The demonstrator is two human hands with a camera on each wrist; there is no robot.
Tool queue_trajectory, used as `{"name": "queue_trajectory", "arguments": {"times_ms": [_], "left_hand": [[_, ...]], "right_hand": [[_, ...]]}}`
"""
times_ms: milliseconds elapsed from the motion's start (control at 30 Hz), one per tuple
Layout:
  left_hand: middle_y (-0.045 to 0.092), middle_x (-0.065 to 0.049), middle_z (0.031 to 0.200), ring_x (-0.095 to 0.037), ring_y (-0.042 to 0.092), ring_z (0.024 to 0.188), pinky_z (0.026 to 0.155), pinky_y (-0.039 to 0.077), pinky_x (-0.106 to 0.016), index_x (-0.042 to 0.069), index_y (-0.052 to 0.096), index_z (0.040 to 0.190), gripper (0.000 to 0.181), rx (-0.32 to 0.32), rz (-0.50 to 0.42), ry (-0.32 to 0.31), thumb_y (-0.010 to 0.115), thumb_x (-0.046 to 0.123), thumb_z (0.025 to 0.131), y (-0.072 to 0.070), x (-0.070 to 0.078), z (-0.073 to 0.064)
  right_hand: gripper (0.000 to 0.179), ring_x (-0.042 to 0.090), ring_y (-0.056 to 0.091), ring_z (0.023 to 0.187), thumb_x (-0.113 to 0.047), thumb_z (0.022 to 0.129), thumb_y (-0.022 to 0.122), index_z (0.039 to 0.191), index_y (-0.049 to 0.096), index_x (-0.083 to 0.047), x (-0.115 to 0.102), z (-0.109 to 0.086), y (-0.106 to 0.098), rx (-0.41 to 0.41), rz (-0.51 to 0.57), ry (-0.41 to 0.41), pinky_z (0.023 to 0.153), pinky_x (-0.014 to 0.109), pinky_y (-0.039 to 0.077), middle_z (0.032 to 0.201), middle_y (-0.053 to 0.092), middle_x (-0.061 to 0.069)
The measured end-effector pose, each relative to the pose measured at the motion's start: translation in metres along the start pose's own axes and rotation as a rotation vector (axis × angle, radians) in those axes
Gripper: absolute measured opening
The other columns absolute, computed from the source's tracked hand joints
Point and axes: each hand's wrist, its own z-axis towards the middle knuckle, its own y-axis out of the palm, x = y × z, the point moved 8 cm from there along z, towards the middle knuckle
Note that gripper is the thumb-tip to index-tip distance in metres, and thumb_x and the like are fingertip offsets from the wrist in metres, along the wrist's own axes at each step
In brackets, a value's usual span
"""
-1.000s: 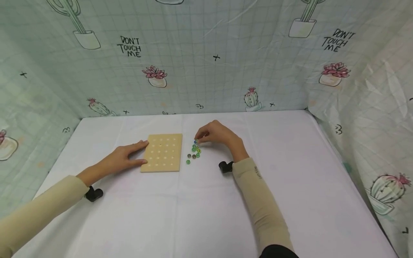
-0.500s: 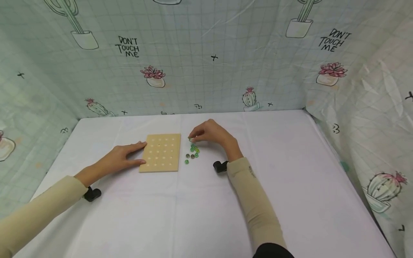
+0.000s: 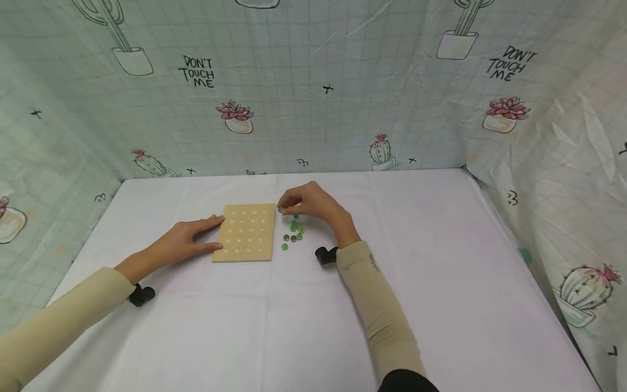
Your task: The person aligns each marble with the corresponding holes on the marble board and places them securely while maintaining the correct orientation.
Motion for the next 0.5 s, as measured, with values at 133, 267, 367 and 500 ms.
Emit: {"name": "queue_trajectory", "arguments": {"times_ms": [133, 267, 367, 500], "left_hand": [[0.040, -0.018, 0.158, -0.039, 0.038, 0.145, 0.116, 0.035, -0.057, 0.014, 0.041, 0.157, 0.087, 0.005, 0.001, 0.004, 0.072, 0.059, 0.088, 0.000, 0.000, 0.000], [0.040, -0.017, 0.158, -0.041, 0.039, 0.145, 0.116, 0.035, -0.057, 0.016, 0.041, 0.157, 0.087, 0.007, -0.008, 0.007, 0.071, 0.060, 0.088, 0.001, -0.001, -0.001], [0.040, -0.016, 0.158, -0.040, 0.039, 0.145, 0.116, 0.035, -0.057, 0.016, 0.041, 0.157, 0.088, 0.009, -0.007, 0.015, 0.070, 0.062, 0.088, 0.001, -0.001, -0.001], [0.040, -0.016, 0.158, -0.036, 0.039, 0.146, 0.115, 0.037, -0.056, 0.016, 0.042, 0.157, 0.088, 0.008, 0.000, 0.021, 0.069, 0.064, 0.088, 0.001, -0.001, 0.000]], "right_hand": [[0.024, 0.013, 0.073, 0.098, -0.013, 0.088, 0.082, 0.112, 0.080, -0.011, -0.005, 0.003, 0.000, 0.020, -0.047, -0.035, 0.087, 0.034, 0.059, 0.108, 0.078, -0.001], [0.022, 0.009, 0.072, 0.091, -0.017, 0.086, 0.083, 0.108, 0.082, -0.014, -0.010, 0.005, 0.000, 0.051, -0.101, -0.069, 0.078, 0.027, 0.057, 0.104, 0.079, -0.002], [0.022, 0.008, 0.072, 0.085, -0.014, 0.084, 0.085, 0.105, 0.083, -0.014, -0.017, 0.007, 0.000, 0.082, -0.115, -0.118, 0.069, 0.022, 0.053, 0.101, 0.079, -0.001], [0.022, 0.010, 0.074, 0.085, -0.009, 0.081, 0.086, 0.103, 0.083, -0.012, -0.026, 0.011, 0.000, 0.116, -0.118, -0.210, 0.066, 0.020, 0.052, 0.099, 0.079, 0.001]]}}
